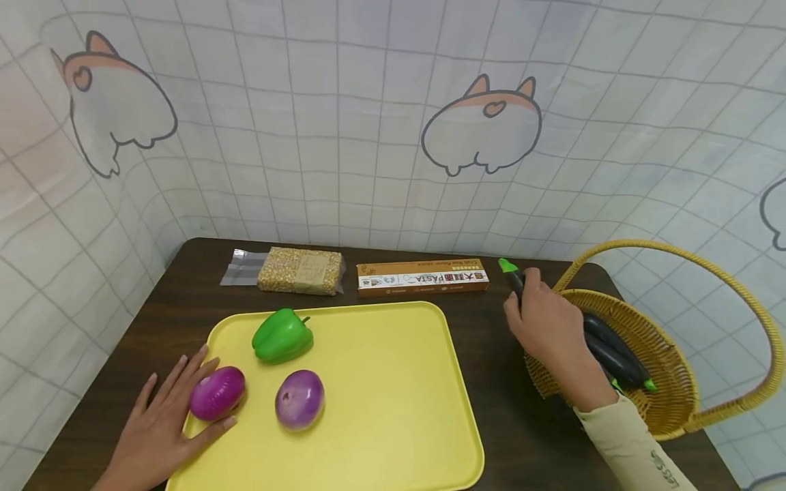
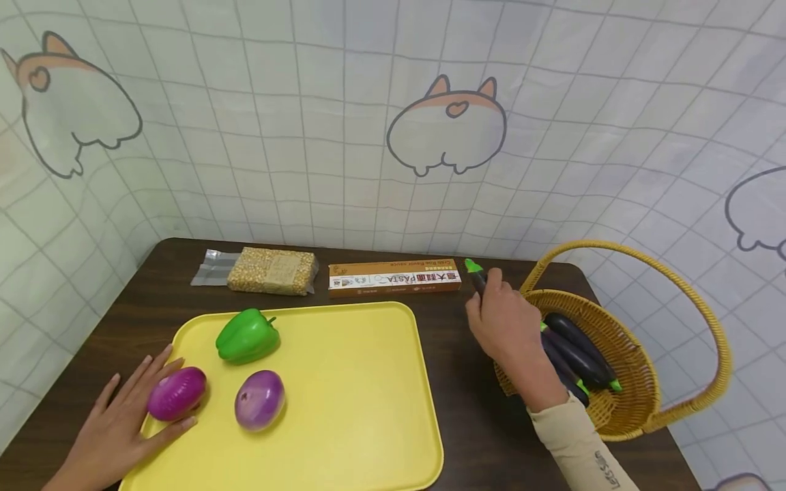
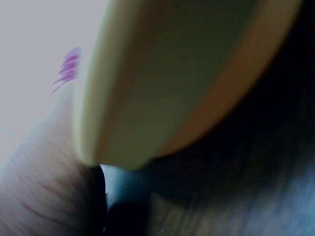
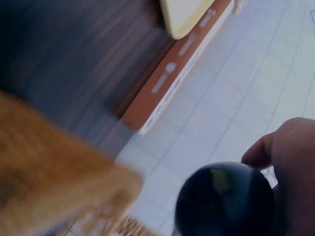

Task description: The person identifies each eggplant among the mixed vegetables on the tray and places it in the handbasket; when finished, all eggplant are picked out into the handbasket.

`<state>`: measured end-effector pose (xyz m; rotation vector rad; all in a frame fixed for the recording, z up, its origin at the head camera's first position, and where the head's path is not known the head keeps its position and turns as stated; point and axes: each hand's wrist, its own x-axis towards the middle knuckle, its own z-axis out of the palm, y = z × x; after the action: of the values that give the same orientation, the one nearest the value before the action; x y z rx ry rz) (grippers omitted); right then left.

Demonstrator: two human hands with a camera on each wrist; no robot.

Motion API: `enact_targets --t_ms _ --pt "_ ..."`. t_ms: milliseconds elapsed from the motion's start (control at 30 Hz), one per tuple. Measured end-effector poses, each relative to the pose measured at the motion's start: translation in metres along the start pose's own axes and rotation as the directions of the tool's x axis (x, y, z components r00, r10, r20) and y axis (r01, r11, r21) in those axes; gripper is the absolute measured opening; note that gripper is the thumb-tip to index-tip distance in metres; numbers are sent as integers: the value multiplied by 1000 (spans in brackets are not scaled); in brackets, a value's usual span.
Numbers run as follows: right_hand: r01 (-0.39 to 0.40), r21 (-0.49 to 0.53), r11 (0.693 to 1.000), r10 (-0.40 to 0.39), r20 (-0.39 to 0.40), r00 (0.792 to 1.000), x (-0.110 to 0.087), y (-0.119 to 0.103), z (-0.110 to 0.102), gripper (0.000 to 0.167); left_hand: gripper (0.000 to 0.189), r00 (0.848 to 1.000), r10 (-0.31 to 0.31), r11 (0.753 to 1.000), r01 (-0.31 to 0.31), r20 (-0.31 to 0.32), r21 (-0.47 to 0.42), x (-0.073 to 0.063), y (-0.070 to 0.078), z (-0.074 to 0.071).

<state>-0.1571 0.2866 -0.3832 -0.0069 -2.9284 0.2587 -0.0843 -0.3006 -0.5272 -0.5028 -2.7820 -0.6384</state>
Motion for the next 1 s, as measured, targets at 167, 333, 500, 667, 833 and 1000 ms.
enact_targets --t_ms 167,333,500,667,833,1000 --pt "-112 22 993 111 46 993 -13 28 -12 52 98 999 22 1000 -22 -26 5 4 0 -6" --pt "-207 26 978 202 136 970 -25 50 -16 57 98 1000 24 1000 -24 -20 3 4 0 -7" --pt "-258 4 966 253 189 949 -37 66 -23 62 97 1000 23 1000 -23 -12 3 2 0 -3" --pt "-348 -26 937 344 239 908 -45 79 -31 65 98 1000 19 1000 -19 -11 12 1 1 -2" --pt "-417 -102 903 428 295 854 -48 98 -35 76 97 1000 18 1000 -18 -10 7 1 2 -2" --pt "-454 -197 869 495 331 803 -49 115 -32 84 97 1000 20 1000 -20 -12 13 1 3 -2"
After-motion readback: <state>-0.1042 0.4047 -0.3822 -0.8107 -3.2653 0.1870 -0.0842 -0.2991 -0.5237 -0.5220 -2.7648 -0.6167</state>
